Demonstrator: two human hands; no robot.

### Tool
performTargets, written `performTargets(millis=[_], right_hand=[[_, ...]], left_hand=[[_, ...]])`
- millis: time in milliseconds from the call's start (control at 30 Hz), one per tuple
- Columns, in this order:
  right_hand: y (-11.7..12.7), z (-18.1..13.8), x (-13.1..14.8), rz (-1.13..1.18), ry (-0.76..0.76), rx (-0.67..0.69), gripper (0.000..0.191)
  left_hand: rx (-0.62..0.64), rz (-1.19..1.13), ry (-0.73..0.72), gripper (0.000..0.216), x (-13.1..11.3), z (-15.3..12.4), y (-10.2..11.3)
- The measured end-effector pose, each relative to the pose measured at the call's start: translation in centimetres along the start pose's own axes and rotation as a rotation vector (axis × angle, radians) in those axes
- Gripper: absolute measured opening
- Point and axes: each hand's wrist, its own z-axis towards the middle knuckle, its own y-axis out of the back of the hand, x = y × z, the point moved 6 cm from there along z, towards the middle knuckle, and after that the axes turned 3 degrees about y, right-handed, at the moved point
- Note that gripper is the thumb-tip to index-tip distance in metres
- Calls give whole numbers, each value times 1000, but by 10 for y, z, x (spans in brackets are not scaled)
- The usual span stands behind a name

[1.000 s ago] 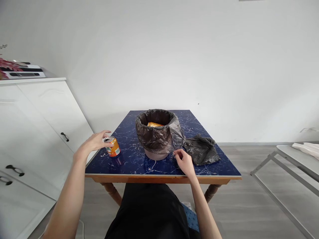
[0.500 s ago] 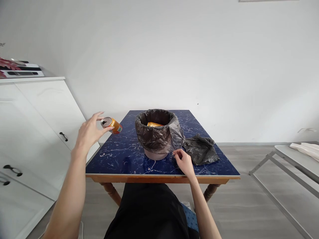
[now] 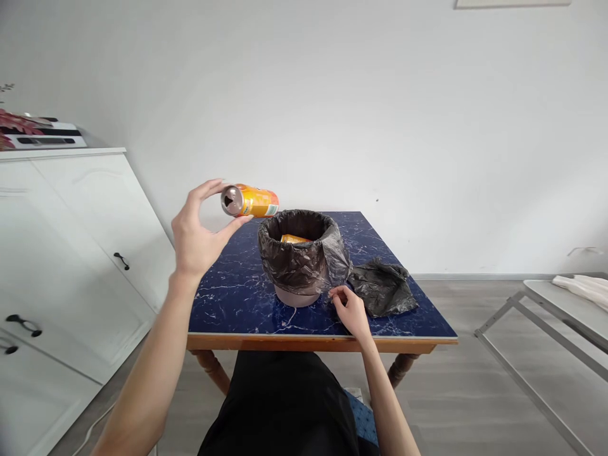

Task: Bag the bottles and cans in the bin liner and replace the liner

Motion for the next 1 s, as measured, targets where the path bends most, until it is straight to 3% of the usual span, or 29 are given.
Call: performTargets(millis=[200, 300, 700, 767, 1000], right_hand=[[0, 0, 2, 6, 4, -2, 23], [0, 1, 2, 9, 4, 2, 22], [0, 1, -1, 19, 1, 12, 26], [0, 1, -1, 25, -1, 11, 26], [-1, 4, -4, 123, -40, -2, 21]], left_hand=[[166, -150, 13, 81, -2, -5, -51], [233, -163, 79, 83, 6, -11, -66], [245, -147, 221, 46, 42, -31, -58], [281, -168, 308, 42, 57, -43, -64], [532, -292, 866, 59, 128, -108, -94]])
